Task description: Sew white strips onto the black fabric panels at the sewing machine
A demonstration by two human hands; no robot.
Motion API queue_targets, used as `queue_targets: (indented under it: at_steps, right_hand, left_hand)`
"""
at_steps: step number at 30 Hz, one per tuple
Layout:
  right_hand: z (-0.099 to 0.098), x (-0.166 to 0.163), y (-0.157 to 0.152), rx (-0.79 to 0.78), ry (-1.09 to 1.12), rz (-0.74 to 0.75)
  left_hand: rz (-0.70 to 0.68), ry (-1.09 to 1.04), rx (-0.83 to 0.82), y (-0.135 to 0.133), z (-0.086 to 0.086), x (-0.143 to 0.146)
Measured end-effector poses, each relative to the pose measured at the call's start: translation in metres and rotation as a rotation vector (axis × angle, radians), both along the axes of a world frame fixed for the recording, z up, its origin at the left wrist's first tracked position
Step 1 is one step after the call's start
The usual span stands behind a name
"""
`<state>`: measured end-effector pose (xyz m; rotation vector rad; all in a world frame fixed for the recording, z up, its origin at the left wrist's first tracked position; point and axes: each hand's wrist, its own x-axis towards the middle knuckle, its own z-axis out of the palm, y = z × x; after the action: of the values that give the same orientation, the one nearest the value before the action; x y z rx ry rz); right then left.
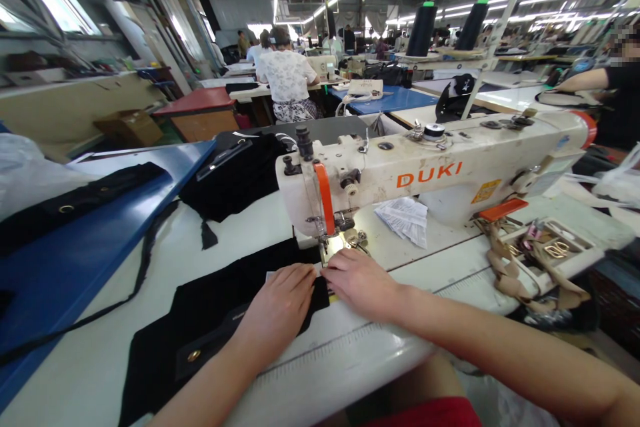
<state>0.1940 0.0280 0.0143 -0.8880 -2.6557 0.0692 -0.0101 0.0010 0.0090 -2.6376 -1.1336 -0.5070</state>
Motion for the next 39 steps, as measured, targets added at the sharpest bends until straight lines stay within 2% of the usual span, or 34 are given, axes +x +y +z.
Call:
queue_targets:
  at_steps: [3,7,15,22,39]
  right_hand:
    - [-0.002,-0.001,0.002,0.022,-0.033,-0.004]
    - [-0.003,0.0,0.001,0.038,-0.041,0.006]
    - [-0.002,0.004,0.015,0.094,-0.087,-0.015]
    - [-0.001,0.008,0.024,0.084,-0.079,-0.031]
    - [-0.007,0.009,0.024,0.093,-0.045,-0.045]
  left_hand:
    - [0.059,-0.023,-0.084,-0.005,0.001,0.0]
    - [0.061,0.02,-0.123,-0.008,-0.001,-0.002]
    - [0.044,0.047,-0.148,0.008,-0.002,0.006]
    - [0.062,0.049,-0.139,0.023,-0.007,0.009]
    - [0.058,0.024,-0.155,0.026,-0.005,0.01]
